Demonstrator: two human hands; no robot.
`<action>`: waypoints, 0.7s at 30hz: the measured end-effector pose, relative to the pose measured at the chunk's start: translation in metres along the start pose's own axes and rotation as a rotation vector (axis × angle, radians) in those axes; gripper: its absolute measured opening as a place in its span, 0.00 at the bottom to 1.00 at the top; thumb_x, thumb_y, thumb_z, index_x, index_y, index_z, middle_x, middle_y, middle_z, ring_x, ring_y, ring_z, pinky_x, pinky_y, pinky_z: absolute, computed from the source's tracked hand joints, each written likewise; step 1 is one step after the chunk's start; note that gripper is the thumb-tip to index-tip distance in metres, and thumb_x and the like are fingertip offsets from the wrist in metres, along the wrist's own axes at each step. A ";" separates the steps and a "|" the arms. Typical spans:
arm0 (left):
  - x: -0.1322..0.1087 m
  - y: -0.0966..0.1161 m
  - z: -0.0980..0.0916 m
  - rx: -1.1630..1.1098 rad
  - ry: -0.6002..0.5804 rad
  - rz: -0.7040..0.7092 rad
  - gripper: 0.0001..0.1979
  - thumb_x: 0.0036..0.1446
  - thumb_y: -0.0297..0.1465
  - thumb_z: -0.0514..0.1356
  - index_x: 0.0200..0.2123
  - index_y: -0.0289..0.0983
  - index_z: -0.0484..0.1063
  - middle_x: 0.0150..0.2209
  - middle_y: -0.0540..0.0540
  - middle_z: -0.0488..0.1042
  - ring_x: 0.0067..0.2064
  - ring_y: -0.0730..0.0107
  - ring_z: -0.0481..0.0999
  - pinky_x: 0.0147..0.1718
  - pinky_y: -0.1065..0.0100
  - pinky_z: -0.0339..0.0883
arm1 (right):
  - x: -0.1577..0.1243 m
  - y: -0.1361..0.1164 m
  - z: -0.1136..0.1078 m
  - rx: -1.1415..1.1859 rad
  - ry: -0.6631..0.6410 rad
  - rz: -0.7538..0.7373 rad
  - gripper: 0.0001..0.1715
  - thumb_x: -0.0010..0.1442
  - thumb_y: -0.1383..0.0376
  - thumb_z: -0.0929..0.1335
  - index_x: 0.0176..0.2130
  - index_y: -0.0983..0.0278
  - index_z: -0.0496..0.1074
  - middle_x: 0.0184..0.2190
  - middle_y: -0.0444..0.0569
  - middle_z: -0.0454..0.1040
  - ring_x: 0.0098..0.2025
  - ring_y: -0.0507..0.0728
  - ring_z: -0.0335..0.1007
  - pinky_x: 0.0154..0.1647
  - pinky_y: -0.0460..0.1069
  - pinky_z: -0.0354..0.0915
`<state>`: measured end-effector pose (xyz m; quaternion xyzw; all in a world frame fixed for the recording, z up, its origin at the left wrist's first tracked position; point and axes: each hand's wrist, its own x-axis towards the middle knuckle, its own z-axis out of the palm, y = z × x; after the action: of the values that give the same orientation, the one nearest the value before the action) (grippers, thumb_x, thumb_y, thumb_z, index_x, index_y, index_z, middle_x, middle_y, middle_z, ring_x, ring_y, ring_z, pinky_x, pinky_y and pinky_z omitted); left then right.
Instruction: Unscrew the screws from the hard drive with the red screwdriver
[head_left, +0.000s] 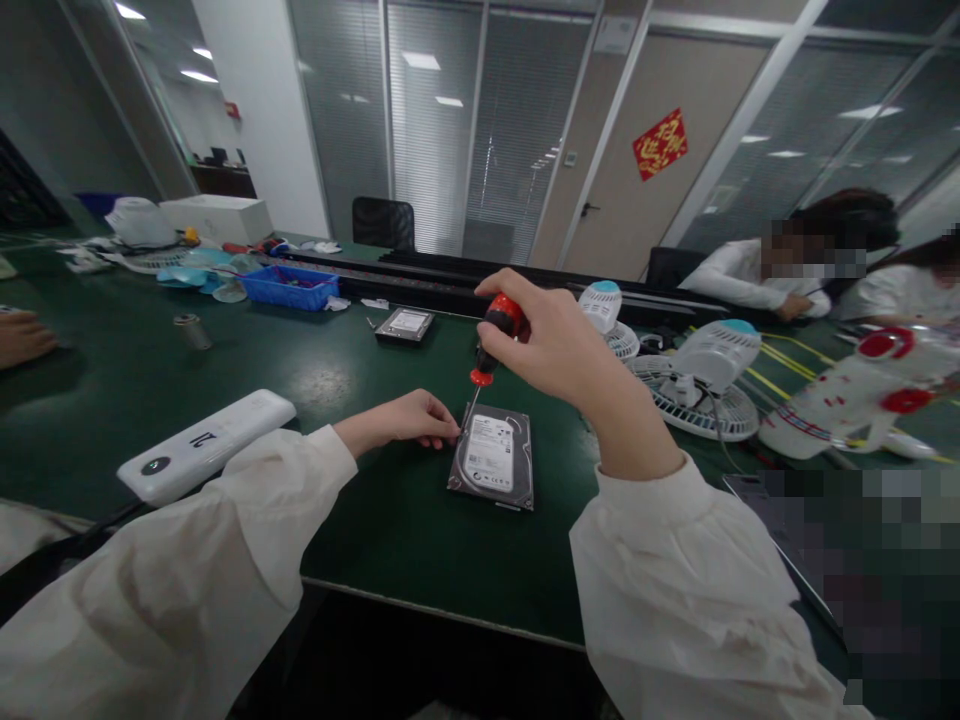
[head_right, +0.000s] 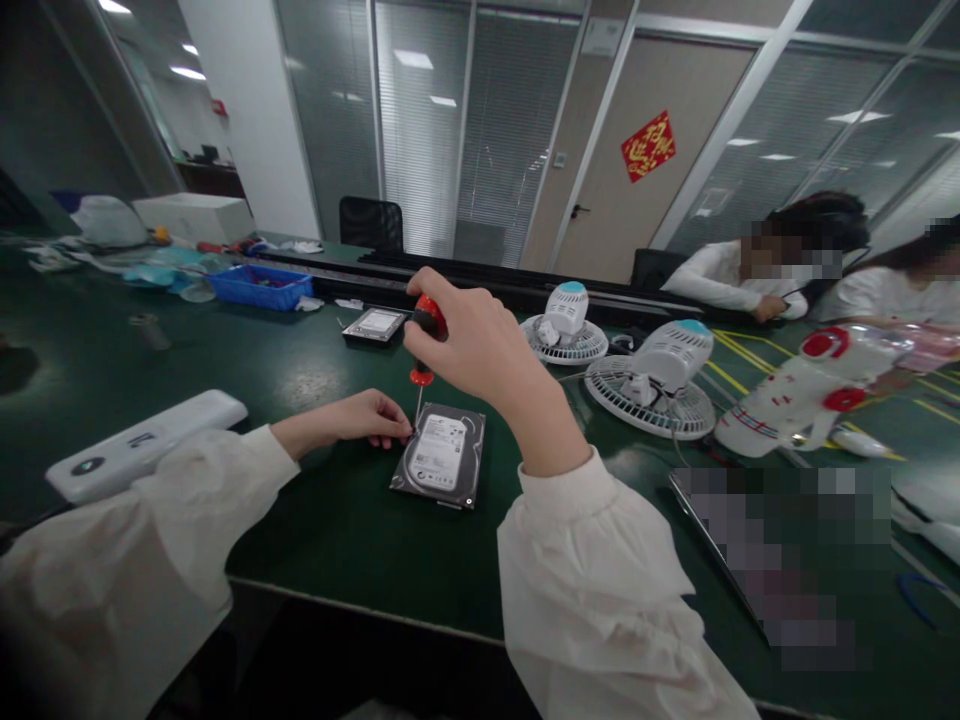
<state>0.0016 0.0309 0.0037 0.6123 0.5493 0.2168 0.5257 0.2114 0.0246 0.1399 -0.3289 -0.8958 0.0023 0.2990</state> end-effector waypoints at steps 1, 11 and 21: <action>0.000 0.000 0.000 -0.001 0.002 -0.001 0.13 0.49 0.39 0.74 0.33 0.36 0.84 0.34 0.45 0.83 0.30 0.73 0.75 0.30 0.69 0.66 | 0.000 0.000 0.000 0.011 -0.009 -0.009 0.24 0.64 0.62 0.65 0.58 0.61 0.69 0.31 0.47 0.73 0.32 0.55 0.65 0.34 0.50 0.54; -0.002 0.002 0.000 -0.003 0.002 -0.011 0.13 0.48 0.39 0.74 0.33 0.36 0.84 0.36 0.45 0.83 0.31 0.72 0.75 0.30 0.69 0.66 | 0.000 0.003 0.000 -0.028 0.007 0.017 0.23 0.64 0.60 0.65 0.57 0.61 0.71 0.37 0.51 0.78 0.35 0.58 0.67 0.36 0.51 0.54; -0.006 0.007 0.001 -0.003 0.008 -0.012 0.13 0.47 0.39 0.74 0.32 0.35 0.84 0.34 0.44 0.83 0.30 0.72 0.75 0.29 0.69 0.64 | 0.001 0.002 0.000 -0.051 0.025 0.023 0.23 0.65 0.59 0.64 0.57 0.62 0.72 0.40 0.52 0.78 0.37 0.59 0.69 0.37 0.52 0.55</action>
<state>0.0039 0.0261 0.0110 0.6075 0.5547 0.2167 0.5257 0.2120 0.0268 0.1400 -0.3466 -0.8879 -0.0213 0.3016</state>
